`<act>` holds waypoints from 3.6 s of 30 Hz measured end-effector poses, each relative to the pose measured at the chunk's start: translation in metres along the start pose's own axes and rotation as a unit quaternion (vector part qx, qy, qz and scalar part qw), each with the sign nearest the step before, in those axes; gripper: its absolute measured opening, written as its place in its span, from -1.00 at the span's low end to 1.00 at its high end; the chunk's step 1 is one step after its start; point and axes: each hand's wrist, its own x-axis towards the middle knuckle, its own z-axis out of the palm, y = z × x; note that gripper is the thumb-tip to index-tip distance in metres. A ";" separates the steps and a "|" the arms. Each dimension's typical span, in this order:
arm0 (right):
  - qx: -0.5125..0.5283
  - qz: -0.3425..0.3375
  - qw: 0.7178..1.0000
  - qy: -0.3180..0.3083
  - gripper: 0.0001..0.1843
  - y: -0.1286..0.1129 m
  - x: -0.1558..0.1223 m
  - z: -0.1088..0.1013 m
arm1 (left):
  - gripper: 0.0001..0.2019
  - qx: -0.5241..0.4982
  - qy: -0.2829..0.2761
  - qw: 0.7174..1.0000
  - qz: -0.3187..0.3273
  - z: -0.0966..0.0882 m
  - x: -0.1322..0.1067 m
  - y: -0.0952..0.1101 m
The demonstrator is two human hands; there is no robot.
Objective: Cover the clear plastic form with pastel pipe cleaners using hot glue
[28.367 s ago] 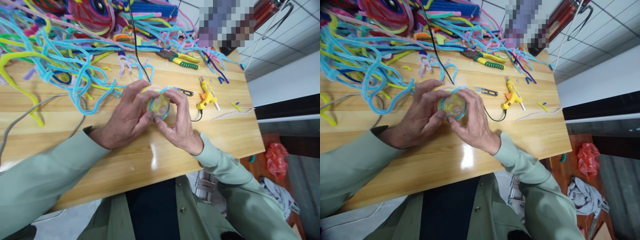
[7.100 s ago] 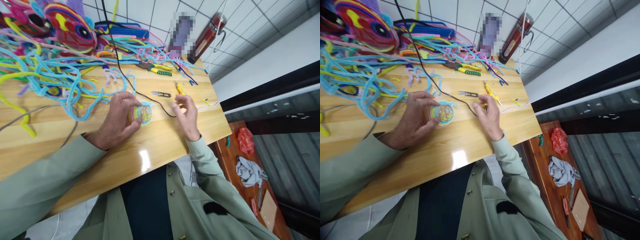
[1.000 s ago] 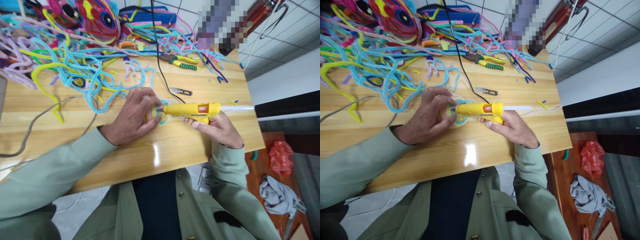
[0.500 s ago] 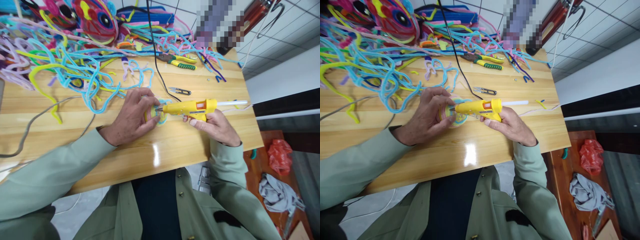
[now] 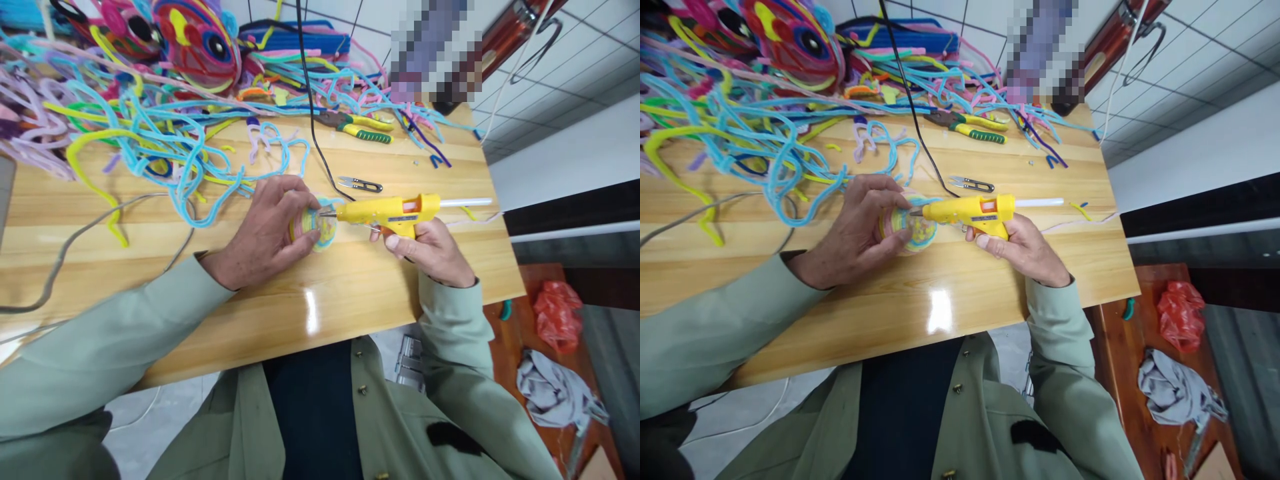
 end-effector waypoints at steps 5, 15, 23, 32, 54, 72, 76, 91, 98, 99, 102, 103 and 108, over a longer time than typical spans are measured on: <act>0.009 0.000 1.000 -0.006 -0.49 0.001 -0.001 0.000 | -0.73 -0.006 0.009 1.000 0.014 -0.001 0.000 0.001; 0.010 -0.029 1.000 0.002 -0.51 -0.001 -0.003 -0.001 | -0.74 -0.002 0.003 1.000 0.007 -0.001 0.001 0.002; -0.012 -0.016 1.000 -0.002 -0.71 0.002 -0.003 0.001 | -0.75 -0.005 0.013 1.000 0.019 -0.001 0.001 0.003; -0.001 -0.019 1.000 0.002 -0.67 0.001 -0.004 0.000 | -0.74 -0.006 0.007 1.000 0.016 -0.002 0.001 0.003; -0.013 -0.023 1.000 -0.005 -0.75 0.001 -0.004 0.003 | -0.75 -0.004 0.007 1.000 0.018 -0.001 0.001 0.001; -0.017 -0.016 1.000 0.005 -0.70 -0.001 -0.006 0.001 | -0.74 -0.005 0.000 1.000 0.008 -0.001 0.001 0.001; -0.008 -0.012 1.000 0.013 -0.72 0.000 -0.008 -0.001 | -0.73 -0.011 0.011 1.000 0.016 0.001 0.001 0.001; -0.024 -0.023 0.999 0.004 -0.74 -0.001 -0.005 0.002 | -0.75 -0.008 0.003 1.000 0.020 -0.002 0.002 0.002; -0.028 -0.026 0.999 0.011 -0.72 -0.002 -0.005 0.003 | -0.74 -0.016 0.006 1.000 0.010 0.000 0.001 0.000; -0.025 -0.027 0.999 0.010 -0.72 -0.002 -0.005 0.002 | -0.74 -0.016 0.005 1.000 0.010 0.000 0.002 0.000; -0.020 -0.013 1.000 0.002 -0.69 0.000 -0.006 0.002 | -0.76 -0.021 0.001 1.000 0.003 -0.001 0.002 0.002; -0.019 -0.008 1.000 0.000 -0.67 0.000 -0.006 0.002 | -0.76 -0.022 0.000 1.000 0.001 -0.001 0.002 0.002; -0.017 -0.022 1.000 0.011 -0.72 -0.001 -0.005 0.002 | -0.75 -0.014 -0.001 1.000 0.008 -0.001 0.002 0.002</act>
